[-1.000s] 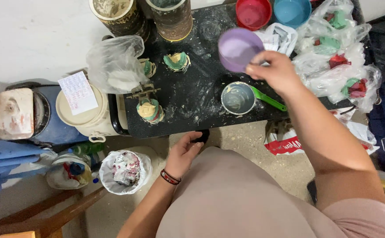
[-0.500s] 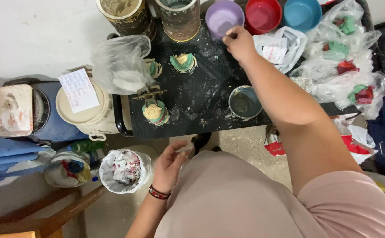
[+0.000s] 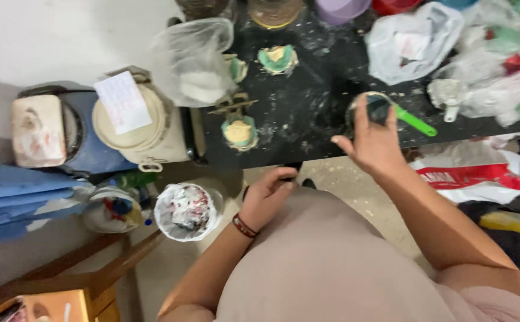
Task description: The person mixes a white substance in a metal cup using a green spatula, then pours liquid from a purple bowl into the cup. They also handle a small green and white object, possibly a mold or craft item, and continue mixing the contents.
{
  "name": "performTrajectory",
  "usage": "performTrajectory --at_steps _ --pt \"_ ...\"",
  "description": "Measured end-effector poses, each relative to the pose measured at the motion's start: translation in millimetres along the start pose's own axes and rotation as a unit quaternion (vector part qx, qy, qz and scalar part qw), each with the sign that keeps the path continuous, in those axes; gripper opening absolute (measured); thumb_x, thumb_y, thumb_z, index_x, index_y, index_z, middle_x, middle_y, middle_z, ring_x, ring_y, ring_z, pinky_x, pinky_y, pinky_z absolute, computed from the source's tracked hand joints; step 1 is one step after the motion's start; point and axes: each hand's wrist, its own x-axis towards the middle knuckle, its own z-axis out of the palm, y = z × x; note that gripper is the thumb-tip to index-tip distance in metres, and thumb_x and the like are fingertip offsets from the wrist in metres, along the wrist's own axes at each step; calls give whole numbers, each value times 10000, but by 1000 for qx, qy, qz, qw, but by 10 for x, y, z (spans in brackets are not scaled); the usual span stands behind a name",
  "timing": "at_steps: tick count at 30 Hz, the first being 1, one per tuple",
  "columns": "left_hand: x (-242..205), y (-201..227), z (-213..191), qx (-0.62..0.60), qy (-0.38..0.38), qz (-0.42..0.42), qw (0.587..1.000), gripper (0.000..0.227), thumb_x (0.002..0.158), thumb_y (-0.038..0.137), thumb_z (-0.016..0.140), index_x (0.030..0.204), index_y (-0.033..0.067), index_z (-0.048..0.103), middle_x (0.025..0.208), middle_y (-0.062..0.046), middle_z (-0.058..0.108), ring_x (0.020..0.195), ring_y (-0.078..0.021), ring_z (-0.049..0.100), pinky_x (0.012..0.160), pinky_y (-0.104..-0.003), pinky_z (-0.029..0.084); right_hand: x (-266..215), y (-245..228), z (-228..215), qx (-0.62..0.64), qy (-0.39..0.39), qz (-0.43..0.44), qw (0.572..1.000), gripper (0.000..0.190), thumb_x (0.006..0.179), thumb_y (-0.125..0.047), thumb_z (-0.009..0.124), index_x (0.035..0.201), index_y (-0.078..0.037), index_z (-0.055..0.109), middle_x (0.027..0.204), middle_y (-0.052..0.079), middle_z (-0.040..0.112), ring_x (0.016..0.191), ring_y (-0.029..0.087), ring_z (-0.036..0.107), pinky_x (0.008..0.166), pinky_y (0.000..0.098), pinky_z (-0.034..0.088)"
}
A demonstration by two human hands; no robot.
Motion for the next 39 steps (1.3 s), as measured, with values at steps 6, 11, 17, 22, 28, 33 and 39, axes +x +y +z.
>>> performTrajectory --at_steps 6,11,17,22,28,33,39 --pt "-156 115 -525 18 -51 -29 998 344 1018 227 660 1358 191 702 1190 -77 761 1000 -179 750 871 -349 616 16 -203 52 -30 -29 64 997 972 1102 -531 475 1655 196 143 1188 434 722 1045 556 745 1224 704 55" --pt "-346 55 -860 -13 -51 -2 999 331 1001 166 658 1315 84 723 1183 -175 757 1111 -283 728 945 -439 591 -12 -585 -172 31 59 87 994 1015 1071 -421 608 1686 134 21 1294 393 696 1210 623 643 1205 722 58" --pt "-465 3 -1156 -9 -48 22 999 300 971 137 676 1241 28 749 1106 -211 762 1049 -260 714 916 -444 587 198 -1517 467 479 182 -103 852 987 1063 -235 615 1646 -70 -164 1638 355 318 1420 594 401 1172 719 351" --pt "-555 -24 -1341 -48 -50 14 997 321 964 124 670 1253 3 739 1106 -201 756 1046 -244 733 935 -433 586 326 -1987 816 522 192 -155 816 1007 1061 -176 580 1619 -75 -253 1727 295 60 1493 573 256 1205 703 269" --pt "-630 21 -1451 22 -54 30 998 288 962 123 671 1223 35 757 1074 -214 765 1040 -278 731 912 -445 586 336 -2269 617 451 168 -127 867 941 1112 -169 536 1581 -19 -266 1692 342 13 1483 606 269 1184 759 297" --pt "-632 36 -1478 -14 -47 25 998 280 966 82 657 1221 10 749 1061 -200 775 967 -199 721 883 -401 601 393 -2231 738 469 172 -147 854 915 1128 -199 511 1610 -94 -259 1709 305 -38 1501 609 211 1195 790 238" --pt "-584 -22 -1458 -32 -61 27 997 279 977 69 652 1230 -14 734 1074 -231 769 971 -206 717 874 -416 606 405 -2183 795 498 167 -156 836 902 1131 -189 510 1621 -95 -242 1714 303 -30 1519 597 185 1209 776 181"
